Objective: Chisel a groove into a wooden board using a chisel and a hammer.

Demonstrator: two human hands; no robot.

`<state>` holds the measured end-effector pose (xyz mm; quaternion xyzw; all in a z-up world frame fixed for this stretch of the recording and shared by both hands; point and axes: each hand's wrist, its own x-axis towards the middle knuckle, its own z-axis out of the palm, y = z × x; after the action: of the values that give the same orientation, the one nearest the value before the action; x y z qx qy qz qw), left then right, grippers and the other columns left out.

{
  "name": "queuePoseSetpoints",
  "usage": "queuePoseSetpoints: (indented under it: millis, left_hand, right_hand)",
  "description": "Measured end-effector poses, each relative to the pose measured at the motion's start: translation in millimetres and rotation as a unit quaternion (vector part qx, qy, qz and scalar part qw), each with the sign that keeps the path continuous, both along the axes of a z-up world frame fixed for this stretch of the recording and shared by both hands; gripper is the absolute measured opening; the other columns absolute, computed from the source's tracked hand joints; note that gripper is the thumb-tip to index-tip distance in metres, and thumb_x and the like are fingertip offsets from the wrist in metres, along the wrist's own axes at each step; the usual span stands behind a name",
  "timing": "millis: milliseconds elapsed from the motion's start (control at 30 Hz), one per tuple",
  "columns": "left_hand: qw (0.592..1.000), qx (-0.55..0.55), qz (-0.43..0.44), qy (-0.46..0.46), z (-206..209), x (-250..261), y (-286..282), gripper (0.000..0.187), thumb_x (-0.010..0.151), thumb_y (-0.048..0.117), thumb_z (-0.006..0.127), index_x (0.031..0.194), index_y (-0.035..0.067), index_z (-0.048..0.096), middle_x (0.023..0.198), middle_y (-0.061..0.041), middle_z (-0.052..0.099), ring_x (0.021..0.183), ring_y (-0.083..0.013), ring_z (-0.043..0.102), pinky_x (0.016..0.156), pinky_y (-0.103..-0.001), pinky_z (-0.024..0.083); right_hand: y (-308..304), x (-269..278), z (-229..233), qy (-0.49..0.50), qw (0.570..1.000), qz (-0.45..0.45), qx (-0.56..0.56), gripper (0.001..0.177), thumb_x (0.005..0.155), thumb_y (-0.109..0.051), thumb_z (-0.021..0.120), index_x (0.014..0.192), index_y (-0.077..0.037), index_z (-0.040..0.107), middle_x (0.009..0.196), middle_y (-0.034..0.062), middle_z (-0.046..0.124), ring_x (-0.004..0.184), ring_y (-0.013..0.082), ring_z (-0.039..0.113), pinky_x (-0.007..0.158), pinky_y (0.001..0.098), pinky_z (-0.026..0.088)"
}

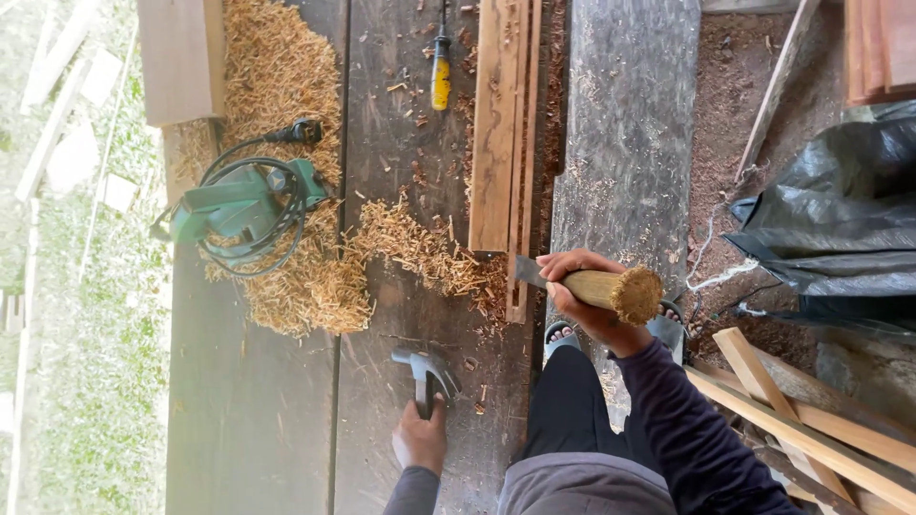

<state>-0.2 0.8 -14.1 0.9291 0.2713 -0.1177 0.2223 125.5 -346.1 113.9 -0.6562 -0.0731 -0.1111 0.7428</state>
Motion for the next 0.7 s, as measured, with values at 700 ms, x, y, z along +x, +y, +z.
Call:
queuePoseSetpoints:
  millis: [700]
  left_hand:
    - [0.999,-0.034,0.0,0.035,12,3,0,0.055,0.083,0.065,0.063,0.085,0.011,0.068,0.08,-0.019,0.075,0.079,-0.0416,0.075,0.074,-0.052,0.057]
  right_hand:
    - [9,8,27,0.044,0.997,0.01,-0.067,0.005,0.092,-0.004,0.071,0.096,-0.006,0.07,0.104,0.0061,0.073,0.118,0.024,0.07,0.108,0.0425,0.055]
